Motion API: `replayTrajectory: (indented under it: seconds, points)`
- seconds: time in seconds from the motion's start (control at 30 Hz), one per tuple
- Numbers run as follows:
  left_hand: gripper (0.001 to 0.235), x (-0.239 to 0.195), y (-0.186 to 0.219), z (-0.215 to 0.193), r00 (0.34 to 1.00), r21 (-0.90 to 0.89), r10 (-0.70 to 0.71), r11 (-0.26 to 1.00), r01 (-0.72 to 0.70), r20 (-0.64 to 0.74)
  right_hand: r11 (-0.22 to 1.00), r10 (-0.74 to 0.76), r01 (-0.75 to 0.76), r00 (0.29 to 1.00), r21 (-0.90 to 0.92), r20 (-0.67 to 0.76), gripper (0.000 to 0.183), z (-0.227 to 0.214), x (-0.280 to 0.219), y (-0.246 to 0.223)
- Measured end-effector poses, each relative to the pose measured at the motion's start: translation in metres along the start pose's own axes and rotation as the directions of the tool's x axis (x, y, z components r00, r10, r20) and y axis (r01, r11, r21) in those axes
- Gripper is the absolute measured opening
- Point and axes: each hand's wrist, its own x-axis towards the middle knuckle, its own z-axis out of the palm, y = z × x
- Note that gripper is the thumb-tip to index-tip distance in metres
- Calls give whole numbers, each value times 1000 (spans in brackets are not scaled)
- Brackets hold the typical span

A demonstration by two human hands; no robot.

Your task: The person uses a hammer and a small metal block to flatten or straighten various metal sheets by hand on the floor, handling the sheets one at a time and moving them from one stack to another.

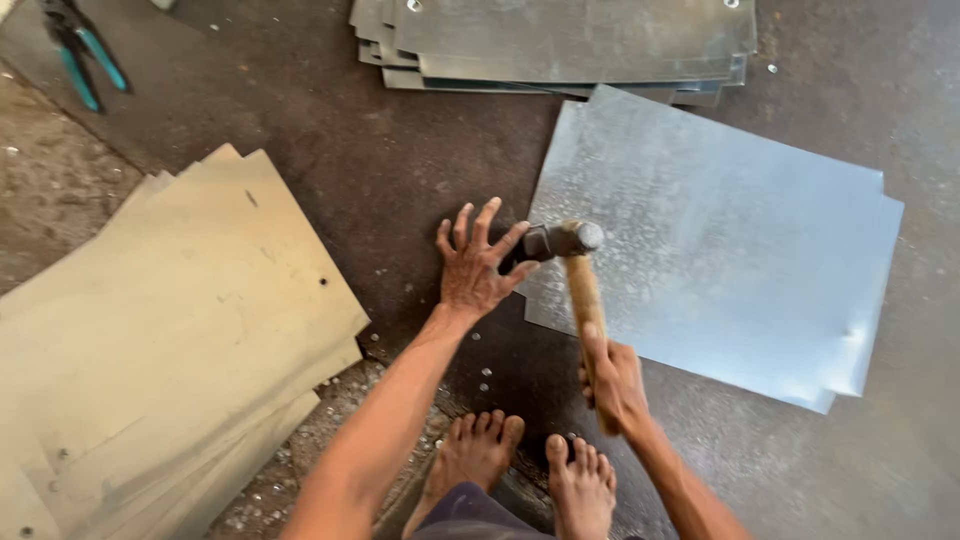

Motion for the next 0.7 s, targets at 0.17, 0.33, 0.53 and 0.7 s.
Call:
replayTrajectory:
  seconds: [0.17, 0.33, 0.53, 0.7]
  points:
    - [63, -2, -5, 4, 1000, 6, -20, 1000, 20, 12, 953, -229, 235, 972, 189, -53, 56, -24, -23, -24]
    - [62, 2, -2, 14, 999, -17, -21, 1000, 22, 36, 620, -706, 731, 678, 283, -203, 55, -20, 8, -32]
    - [59, -5, -6, -3, 1000, -8, -4, 1000, 4, -7, 924, -39, 55, 998, -379, 48, 69, -5, -11, 49]
    - [50, -20, 2, -19, 974, -235, 227, 947, -220, 3, 880, -45, -81, 967, -469, -251, 48, -61, -106, 132]
